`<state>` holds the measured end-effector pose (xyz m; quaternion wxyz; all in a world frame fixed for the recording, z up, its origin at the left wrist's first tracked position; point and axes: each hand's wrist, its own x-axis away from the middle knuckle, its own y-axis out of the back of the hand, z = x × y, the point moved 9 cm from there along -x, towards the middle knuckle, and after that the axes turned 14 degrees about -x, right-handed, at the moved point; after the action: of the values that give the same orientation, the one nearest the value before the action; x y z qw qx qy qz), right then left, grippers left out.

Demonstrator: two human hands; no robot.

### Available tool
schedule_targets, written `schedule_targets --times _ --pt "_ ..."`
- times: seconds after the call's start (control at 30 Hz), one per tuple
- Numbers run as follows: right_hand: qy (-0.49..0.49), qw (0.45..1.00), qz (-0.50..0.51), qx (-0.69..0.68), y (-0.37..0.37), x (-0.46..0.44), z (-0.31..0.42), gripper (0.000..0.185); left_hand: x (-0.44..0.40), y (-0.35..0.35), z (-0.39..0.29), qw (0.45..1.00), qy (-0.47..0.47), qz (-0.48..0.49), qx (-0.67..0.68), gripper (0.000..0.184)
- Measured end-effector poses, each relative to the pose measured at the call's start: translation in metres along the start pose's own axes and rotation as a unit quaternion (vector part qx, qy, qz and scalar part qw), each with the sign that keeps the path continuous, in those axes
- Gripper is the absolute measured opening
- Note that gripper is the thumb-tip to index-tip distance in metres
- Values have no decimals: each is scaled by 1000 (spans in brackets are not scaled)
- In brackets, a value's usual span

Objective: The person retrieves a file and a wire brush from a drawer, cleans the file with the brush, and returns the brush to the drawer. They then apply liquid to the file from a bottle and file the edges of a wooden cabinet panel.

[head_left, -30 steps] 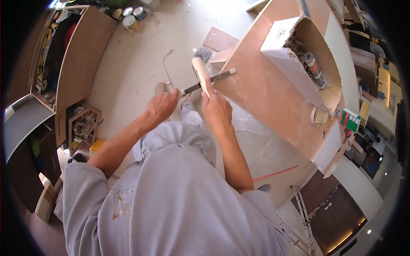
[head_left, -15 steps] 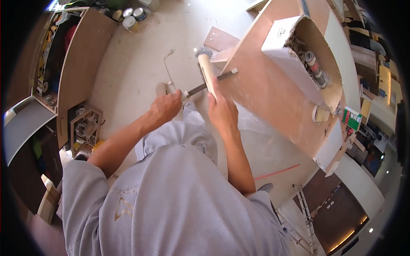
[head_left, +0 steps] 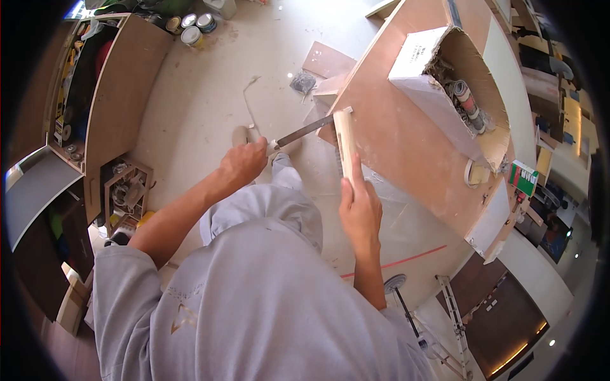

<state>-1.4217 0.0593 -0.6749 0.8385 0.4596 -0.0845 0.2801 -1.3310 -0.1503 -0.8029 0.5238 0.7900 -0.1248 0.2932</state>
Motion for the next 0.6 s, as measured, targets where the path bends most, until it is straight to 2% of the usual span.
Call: schedule_targets --times 0.07,0.13,0.23,0.33,0.43,0.53,0.57,0.6 --pt "34 999 -5 33 -33 -6 -3 53 0 -2 2 1000 -9 -25 -11 20" --pt "70 995 -11 68 -71 -64 16 55 -3 -7 2 996 -12 -77 -40 13" --pt "145 989 -29 26 -54 -94 27 55 4 2 -5 998 -25 -49 -39 13" --pt "74 997 -29 19 -9 -31 5 52 0 2 -2 998 -16 -42 -47 13" --pt "25 995 67 76 -44 6 1 52 4 9 -5 999 -18 -19 -45 13" --pt "-3 995 84 58 -68 -43 20 53 -19 15 25 993 50 -73 -72 13" --pt "-37 992 108 63 -65 -59 21 53 -18 7 27 992 5 -70 -102 15" --pt "9 998 63 21 -51 -44 17 53 1 -26 25 994 -4 -24 -108 16"
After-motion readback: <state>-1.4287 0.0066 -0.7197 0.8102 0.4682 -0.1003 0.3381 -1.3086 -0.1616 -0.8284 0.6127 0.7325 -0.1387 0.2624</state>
